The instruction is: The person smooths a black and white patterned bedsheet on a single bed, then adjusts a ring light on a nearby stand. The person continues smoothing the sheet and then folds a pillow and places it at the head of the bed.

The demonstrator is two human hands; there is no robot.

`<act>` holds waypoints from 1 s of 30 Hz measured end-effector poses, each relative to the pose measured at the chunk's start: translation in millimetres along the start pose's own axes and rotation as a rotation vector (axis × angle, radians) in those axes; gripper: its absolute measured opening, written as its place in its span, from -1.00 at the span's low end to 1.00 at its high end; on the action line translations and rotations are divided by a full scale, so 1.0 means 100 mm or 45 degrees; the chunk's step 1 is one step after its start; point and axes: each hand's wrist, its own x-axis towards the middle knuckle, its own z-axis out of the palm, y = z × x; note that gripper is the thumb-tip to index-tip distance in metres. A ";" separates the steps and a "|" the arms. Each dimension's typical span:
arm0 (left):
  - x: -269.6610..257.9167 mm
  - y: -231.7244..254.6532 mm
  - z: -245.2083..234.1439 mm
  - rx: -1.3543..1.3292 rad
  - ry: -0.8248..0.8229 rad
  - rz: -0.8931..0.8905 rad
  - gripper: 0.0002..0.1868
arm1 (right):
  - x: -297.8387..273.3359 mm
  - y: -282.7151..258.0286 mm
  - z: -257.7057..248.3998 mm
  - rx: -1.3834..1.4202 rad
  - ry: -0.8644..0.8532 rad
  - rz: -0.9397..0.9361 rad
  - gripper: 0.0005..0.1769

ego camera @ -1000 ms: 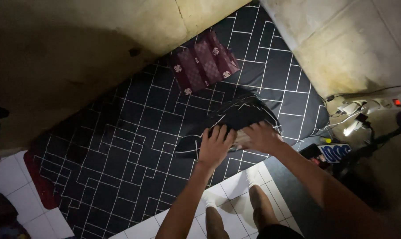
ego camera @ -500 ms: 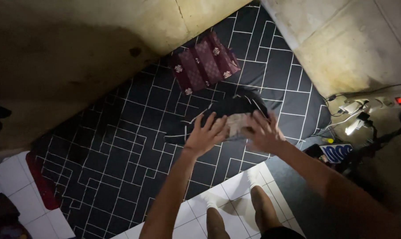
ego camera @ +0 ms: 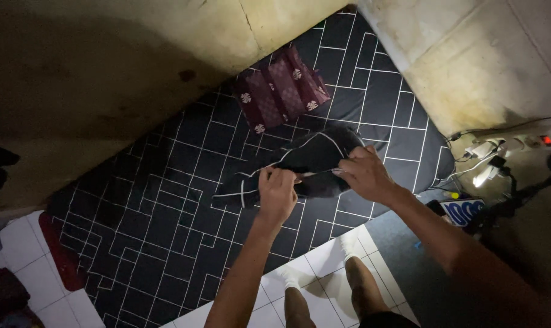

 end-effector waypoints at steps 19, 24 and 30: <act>0.30 0.13 0.24 0.218 -0.418 0.002 -0.41 | -0.04 0.09 0.59 0.313 0.200 0.343 -0.67; 0.15 -0.01 0.33 0.112 -0.493 -0.107 -0.52 | -0.49 -0.06 0.56 0.368 0.408 0.434 0.15; 0.39 0.12 -0.02 -0.198 -0.413 -0.211 -0.46 | -0.83 0.17 0.87 0.642 0.365 0.354 0.61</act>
